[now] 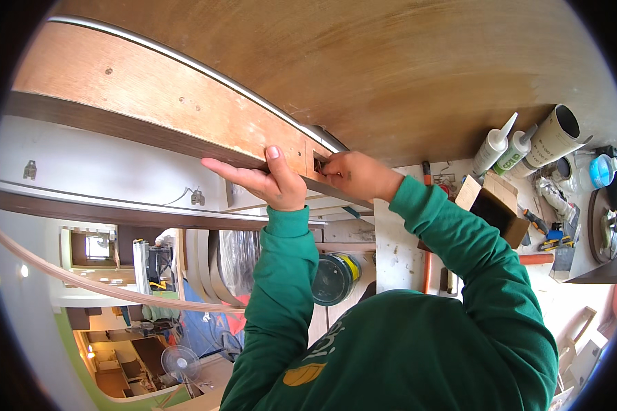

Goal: The person routes and secures colored electrical wires into a narrow slot in a wooden beam, then fits a wooden trim piece along the beam. The person uses hands to pull and tuck wires and to align the trim.

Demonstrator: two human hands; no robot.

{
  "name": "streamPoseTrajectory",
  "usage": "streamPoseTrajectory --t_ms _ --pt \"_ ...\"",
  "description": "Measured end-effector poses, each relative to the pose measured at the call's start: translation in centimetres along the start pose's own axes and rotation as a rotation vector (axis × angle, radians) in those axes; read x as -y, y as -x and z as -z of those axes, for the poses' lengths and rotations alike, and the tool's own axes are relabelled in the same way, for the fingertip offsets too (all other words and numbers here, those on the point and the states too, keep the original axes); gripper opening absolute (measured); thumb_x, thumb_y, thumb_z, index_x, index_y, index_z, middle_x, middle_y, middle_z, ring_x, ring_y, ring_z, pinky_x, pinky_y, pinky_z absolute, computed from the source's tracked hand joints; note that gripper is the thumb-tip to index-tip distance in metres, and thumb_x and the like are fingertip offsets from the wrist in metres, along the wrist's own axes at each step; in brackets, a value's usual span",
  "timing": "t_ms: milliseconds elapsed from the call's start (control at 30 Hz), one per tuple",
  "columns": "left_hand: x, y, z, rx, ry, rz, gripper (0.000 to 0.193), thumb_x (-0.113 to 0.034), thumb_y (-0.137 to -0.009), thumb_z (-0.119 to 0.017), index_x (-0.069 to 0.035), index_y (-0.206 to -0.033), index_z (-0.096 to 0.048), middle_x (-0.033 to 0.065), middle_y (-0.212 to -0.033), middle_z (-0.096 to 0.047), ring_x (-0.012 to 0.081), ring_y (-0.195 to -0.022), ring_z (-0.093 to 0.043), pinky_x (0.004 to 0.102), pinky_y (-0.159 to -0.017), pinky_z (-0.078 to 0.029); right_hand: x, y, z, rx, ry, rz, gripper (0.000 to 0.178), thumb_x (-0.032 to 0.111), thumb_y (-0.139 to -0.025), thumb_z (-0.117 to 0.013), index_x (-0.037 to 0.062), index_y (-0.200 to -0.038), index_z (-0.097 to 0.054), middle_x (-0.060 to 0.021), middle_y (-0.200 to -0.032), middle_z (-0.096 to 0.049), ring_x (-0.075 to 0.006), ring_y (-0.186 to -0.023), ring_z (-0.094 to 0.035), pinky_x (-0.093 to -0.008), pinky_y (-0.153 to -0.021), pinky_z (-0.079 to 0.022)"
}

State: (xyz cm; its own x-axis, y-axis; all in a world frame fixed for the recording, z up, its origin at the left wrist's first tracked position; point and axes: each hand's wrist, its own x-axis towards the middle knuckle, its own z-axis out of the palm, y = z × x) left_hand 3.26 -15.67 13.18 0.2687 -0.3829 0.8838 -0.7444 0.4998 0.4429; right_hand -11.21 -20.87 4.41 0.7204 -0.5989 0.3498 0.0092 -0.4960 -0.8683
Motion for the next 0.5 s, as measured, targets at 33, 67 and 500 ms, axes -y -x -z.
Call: streamPoseTrajectory --t_ms 33,67,500 --pt "0.1 0.0 0.0 0.001 0.016 -0.004 0.100 -0.016 -0.097 -0.061 -0.005 -0.165 0.013 0.0261 -0.169 0.004 0.0355 -0.156 -0.015 0.0478 -0.127 -0.013 0.1 0.2 -0.3 -0.031 0.034 0.043 0.015 0.007 -0.087 -0.062 0.0011 -0.097 -0.072 -0.0215 -0.095 -0.066 -0.0416 -0.089 -0.065 -0.0482 -0.077 -0.052" --pt "0.2 0.0 0.2 0.001 -0.014 -0.005 0.100 -0.017 -0.098 -0.061 -0.005 -0.165 0.013 0.0262 -0.169 0.003 0.0355 -0.155 -0.015 0.0478 -0.127 -0.013 0.1 0.3 -0.6 -0.062 0.067 0.085 0.014 0.007 -0.087 -0.063 0.0009 -0.097 -0.072 -0.0215 -0.093 -0.066 -0.0417 -0.088 -0.064 -0.0483 -0.076 -0.052" --pt "0.4 0.3 0.4 0.010 -0.084 0.004 0.099 -0.017 -0.099 -0.060 -0.003 -0.164 0.013 0.0267 -0.170 0.008 0.0355 -0.158 -0.006 0.0473 -0.128 -0.008 0.3 1.3 -0.7 -0.126 0.091 0.048 0.019 0.007 -0.084 -0.061 0.0013 -0.098 -0.072 -0.0226 -0.094 -0.068 -0.0430 -0.091 -0.065 -0.0509 -0.080 -0.053"
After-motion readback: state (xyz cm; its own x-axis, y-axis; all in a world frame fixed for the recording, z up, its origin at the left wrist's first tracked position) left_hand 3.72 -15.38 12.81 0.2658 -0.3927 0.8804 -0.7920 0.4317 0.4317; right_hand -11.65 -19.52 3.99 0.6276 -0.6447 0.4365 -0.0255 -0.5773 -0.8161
